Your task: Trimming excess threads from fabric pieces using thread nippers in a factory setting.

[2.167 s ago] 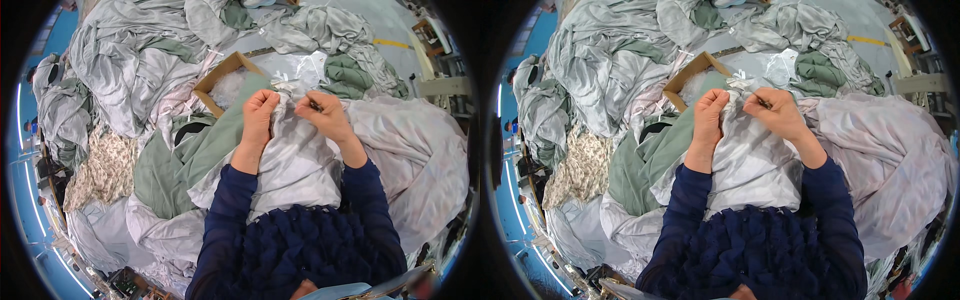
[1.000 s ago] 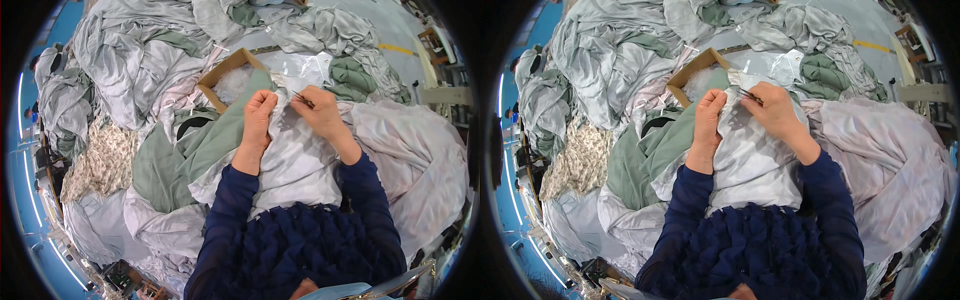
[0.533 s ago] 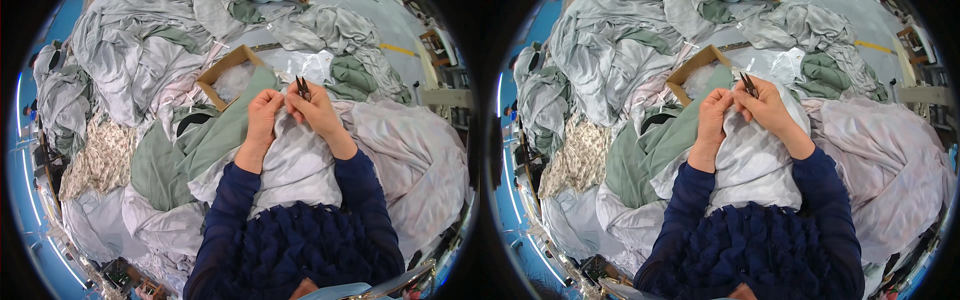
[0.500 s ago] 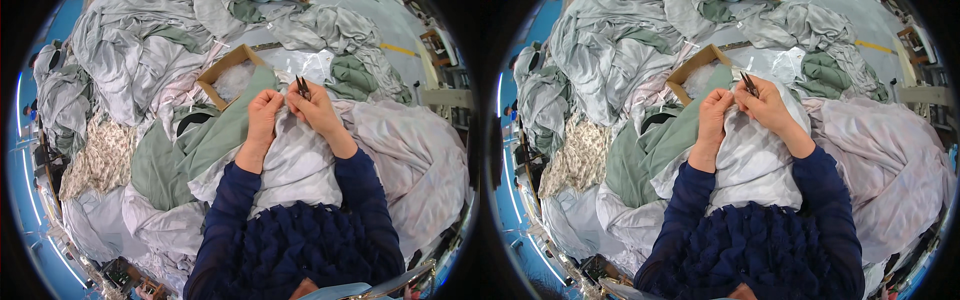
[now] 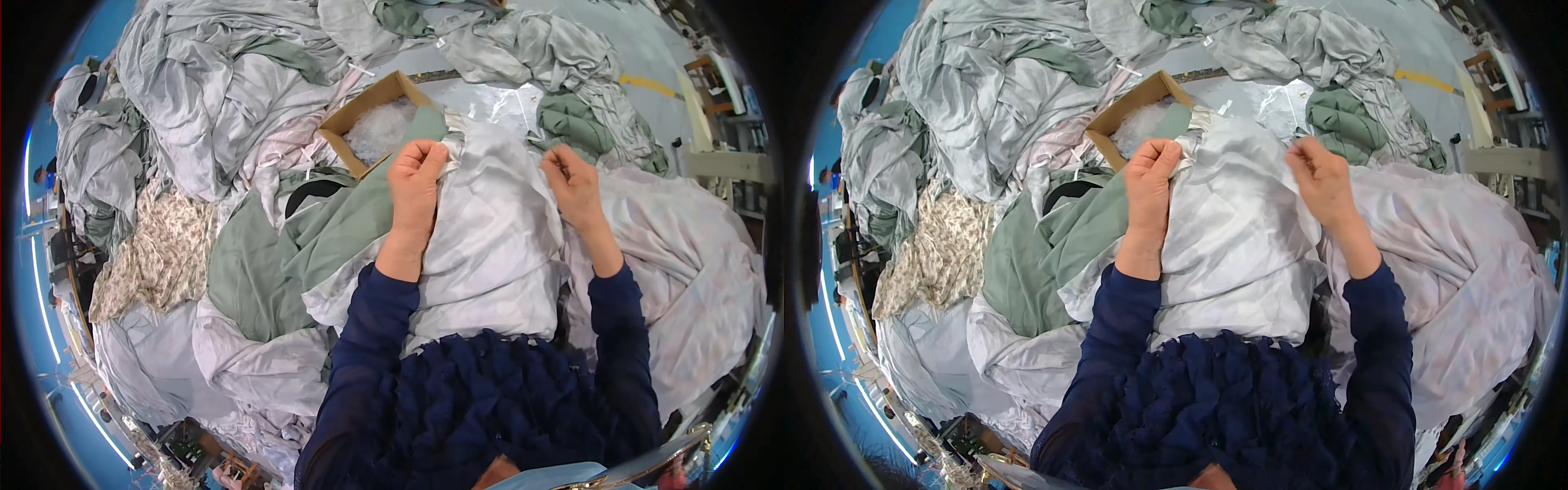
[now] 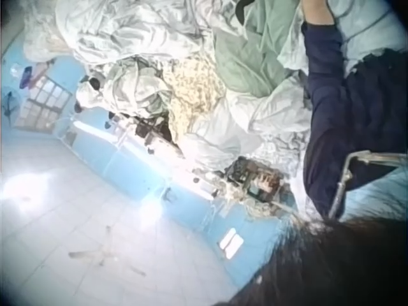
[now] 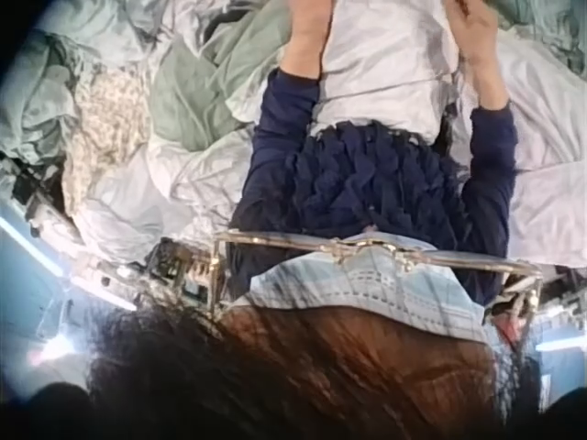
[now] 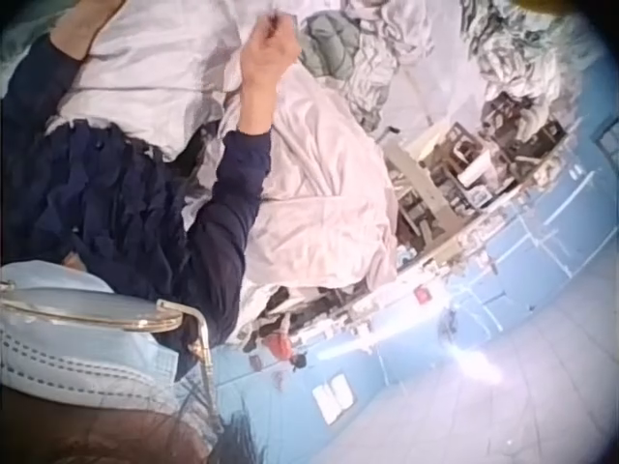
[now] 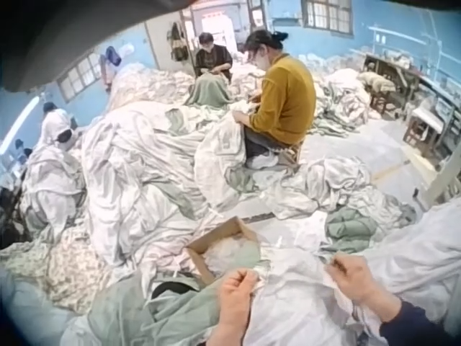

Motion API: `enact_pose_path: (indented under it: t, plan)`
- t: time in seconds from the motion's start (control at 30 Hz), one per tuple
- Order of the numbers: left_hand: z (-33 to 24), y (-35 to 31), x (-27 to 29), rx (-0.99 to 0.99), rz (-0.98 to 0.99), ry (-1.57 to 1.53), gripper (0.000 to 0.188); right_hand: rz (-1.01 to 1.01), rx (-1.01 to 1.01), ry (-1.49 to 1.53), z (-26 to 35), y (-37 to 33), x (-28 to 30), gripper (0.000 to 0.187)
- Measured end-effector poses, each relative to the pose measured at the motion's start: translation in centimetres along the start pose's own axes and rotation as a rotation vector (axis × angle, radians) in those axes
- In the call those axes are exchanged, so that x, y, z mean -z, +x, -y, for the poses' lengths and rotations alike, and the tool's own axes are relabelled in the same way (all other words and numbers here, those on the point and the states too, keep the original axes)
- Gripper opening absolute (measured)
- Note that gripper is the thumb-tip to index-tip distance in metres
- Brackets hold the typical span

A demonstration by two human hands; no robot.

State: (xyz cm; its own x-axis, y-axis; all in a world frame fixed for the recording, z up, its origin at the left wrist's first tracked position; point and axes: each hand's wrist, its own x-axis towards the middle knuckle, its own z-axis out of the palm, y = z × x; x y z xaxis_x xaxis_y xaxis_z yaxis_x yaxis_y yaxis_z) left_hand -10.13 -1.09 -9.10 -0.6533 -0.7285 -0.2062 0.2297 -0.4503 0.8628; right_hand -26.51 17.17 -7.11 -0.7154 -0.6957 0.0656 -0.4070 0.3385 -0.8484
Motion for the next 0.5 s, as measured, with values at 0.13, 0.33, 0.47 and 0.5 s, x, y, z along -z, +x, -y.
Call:
enact_pose_path:
  t: [0.13, 0.33, 0.47, 0.5]
  plan:
    - [0.2, -0.4, 0.1, -0.045, 0.016, 0.032, 0.007, 0.153, 0.050, 0.198, 6.1, 0.0, -4.7, 0.012]
    - [-0.4, -1.5, -1.3, -0.107, 0.053, 0.081, 0.006, 0.373, -0.073, 0.218, 5.8, 1.0, -5.3, 0.015]
    - [0.5, -1.2, -0.8, -0.101, 0.071, 0.196, 0.008, 0.254, 0.150, 0.224, 6.1, 0.7, -4.8, 0.011]
    - [0.4, -1.2, -0.7, -0.110, 0.080, 0.297, 0.008, 0.167, 0.316, 0.185, 6.0, 0.8, -4.9, 0.010]
